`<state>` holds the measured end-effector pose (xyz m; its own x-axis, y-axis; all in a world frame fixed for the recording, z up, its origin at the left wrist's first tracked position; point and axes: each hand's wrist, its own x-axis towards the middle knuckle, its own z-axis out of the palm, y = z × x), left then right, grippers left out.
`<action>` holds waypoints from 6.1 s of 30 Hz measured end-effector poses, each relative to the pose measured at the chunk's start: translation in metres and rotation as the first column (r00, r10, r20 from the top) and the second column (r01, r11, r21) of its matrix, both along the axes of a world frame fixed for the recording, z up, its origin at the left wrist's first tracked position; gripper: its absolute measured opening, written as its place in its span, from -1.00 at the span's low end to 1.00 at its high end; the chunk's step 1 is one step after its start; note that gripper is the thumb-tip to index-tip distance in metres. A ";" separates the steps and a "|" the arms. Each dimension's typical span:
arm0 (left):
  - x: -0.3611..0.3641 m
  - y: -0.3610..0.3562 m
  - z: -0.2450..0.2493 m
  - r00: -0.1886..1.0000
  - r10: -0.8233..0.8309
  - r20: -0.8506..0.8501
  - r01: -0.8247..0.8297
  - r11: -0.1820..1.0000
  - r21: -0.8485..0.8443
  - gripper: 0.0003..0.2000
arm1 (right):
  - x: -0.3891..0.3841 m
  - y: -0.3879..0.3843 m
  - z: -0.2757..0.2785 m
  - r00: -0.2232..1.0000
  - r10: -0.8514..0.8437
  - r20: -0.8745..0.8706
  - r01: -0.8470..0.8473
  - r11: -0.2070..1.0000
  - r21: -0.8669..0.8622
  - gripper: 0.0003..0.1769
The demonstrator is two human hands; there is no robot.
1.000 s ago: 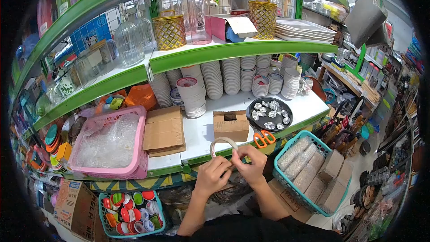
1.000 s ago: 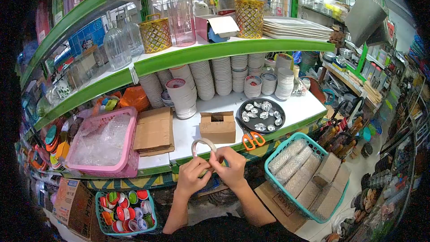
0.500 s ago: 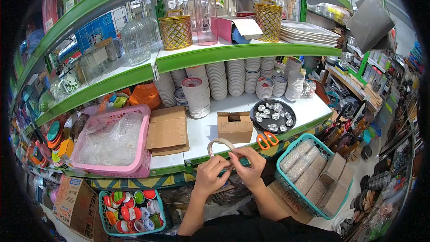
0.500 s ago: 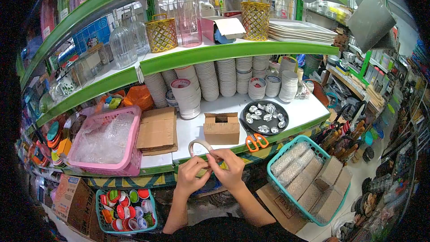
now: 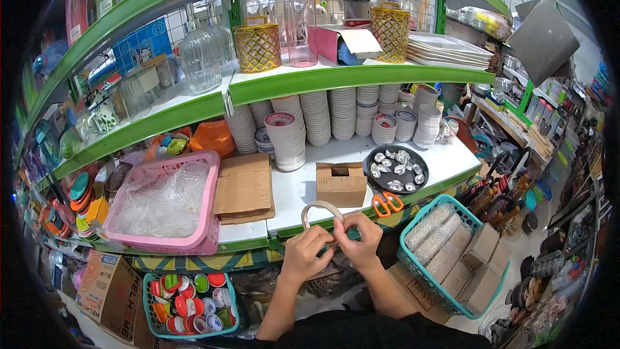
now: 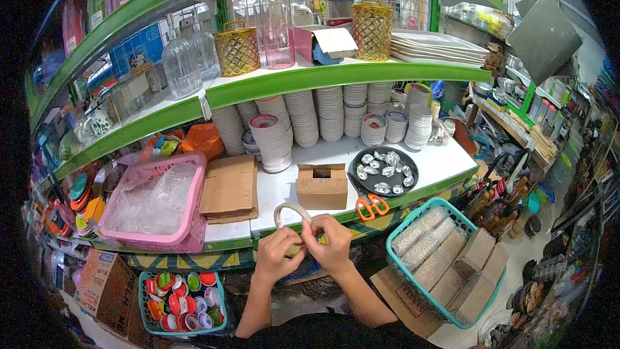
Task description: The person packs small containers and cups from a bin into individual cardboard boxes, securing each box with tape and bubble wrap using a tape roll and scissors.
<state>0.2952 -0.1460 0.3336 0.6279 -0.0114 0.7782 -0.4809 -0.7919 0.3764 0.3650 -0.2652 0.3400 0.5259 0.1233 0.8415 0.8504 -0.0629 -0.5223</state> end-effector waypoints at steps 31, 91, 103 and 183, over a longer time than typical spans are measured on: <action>-0.004 0.004 0.003 0.980 0.152 0.127 -0.163 0.983 0.082 -0.81 | -0.018 0.008 0.015 1.000 -0.008 0.018 0.007 0.996 0.089 -0.83; -0.014 -0.015 0.000 0.966 -0.249 -0.070 0.215 0.923 -0.320 -0.78 | 0.011 -0.054 0.035 0.834 0.447 -0.323 -0.512 0.846 -0.150 -0.90; -0.020 -0.006 0.000 0.968 -0.244 -0.058 0.212 0.919 -0.331 -0.78 | 0.010 -0.050 0.033 0.801 0.480 -0.357 -0.543 0.834 -0.098 -0.64; 0.088 -0.009 -0.034 0.880 -0.475 -0.012 0.087 0.187 -0.978 -0.70 | 0.157 0.049 -0.020 0.999 0.011 0.047 0.000 0.970 -0.245 -0.89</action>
<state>0.3832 -0.1551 0.2999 0.9148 0.3693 0.1638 -0.3168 0.4040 0.8582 0.5218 -0.2160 0.3202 0.4843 0.3312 0.8098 0.8749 -0.1788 -0.4501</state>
